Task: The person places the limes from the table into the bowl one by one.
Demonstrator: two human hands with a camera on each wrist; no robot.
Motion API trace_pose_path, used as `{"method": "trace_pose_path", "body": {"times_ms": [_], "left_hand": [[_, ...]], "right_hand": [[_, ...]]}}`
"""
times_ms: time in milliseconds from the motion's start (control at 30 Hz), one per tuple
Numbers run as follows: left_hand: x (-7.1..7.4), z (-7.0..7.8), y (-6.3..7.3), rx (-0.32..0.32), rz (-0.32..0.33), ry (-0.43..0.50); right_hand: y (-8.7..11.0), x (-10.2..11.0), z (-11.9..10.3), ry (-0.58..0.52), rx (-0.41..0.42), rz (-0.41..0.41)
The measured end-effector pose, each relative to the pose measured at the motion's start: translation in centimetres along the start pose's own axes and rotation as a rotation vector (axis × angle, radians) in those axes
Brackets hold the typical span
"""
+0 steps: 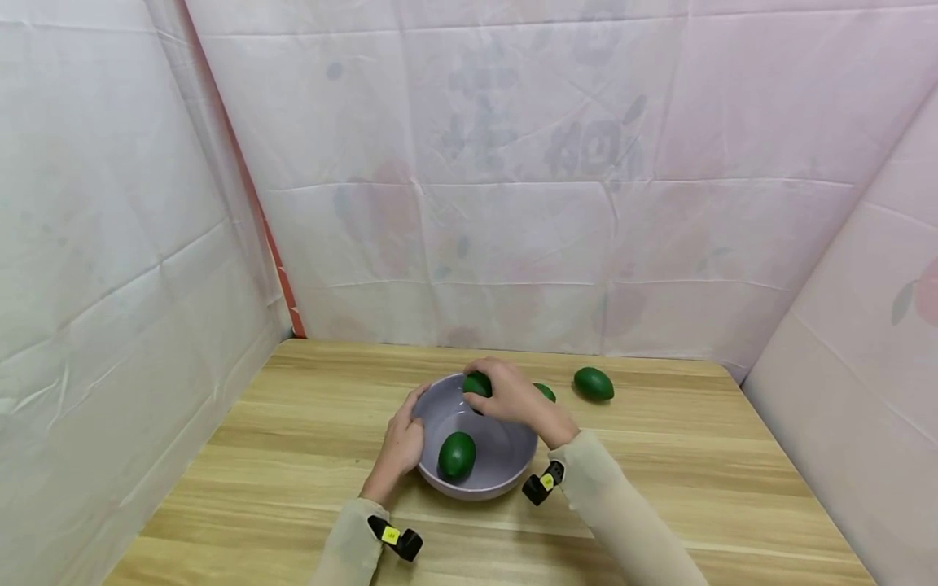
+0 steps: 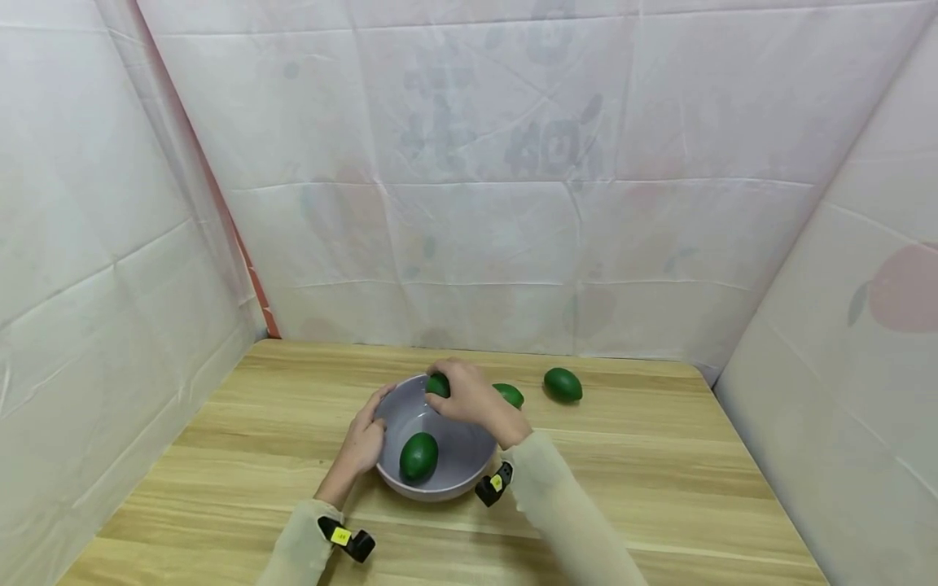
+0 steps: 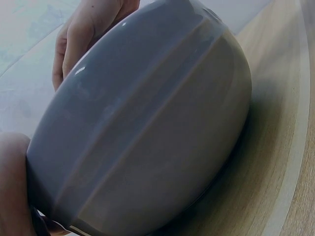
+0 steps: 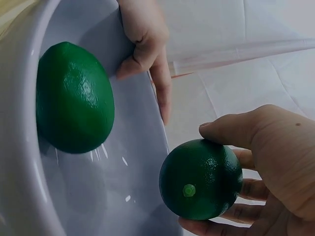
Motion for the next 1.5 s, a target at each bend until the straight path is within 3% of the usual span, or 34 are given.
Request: {"method": "trace_pose_path", "body": {"times_ms": [367, 767, 933, 1133, 1500], "left_hand": [[0.1, 0.2, 0.1, -0.017, -0.012, 0.009], [0.0, 0.1, -0.2, -0.012, -0.010, 0.006], [-0.4, 0.1, -0.1, -0.016, -0.019, 0.007], [0.1, -0.1, 0.1, -0.001, -0.007, 0.014], [-0.1, -0.2, -0.1, -0.001, -0.025, 0.022]], "right_hand": [[-0.3, -2.1, -0.6, -0.042, 0.015, -0.029], [-0.7, -3.7, -0.9, -0.063, -0.041, -0.050], [-0.5, -4.3, -0.4, -0.066, -0.078, -0.056], [-0.5, -5.2, -0.5, -0.096, -0.103, -0.059], [-0.2, -5.8, 0.8, -0.085, -0.238, -0.028]]}}
Point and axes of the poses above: each hand's wrist, its own y-axis away from the middle knuckle, its own x-axis out of the back of the hand, z = x × y, the point moved 10 cm from there along -y, towards the middle knuckle, and after that the axes turned 11 degrees about z, right-handed, at the moved point
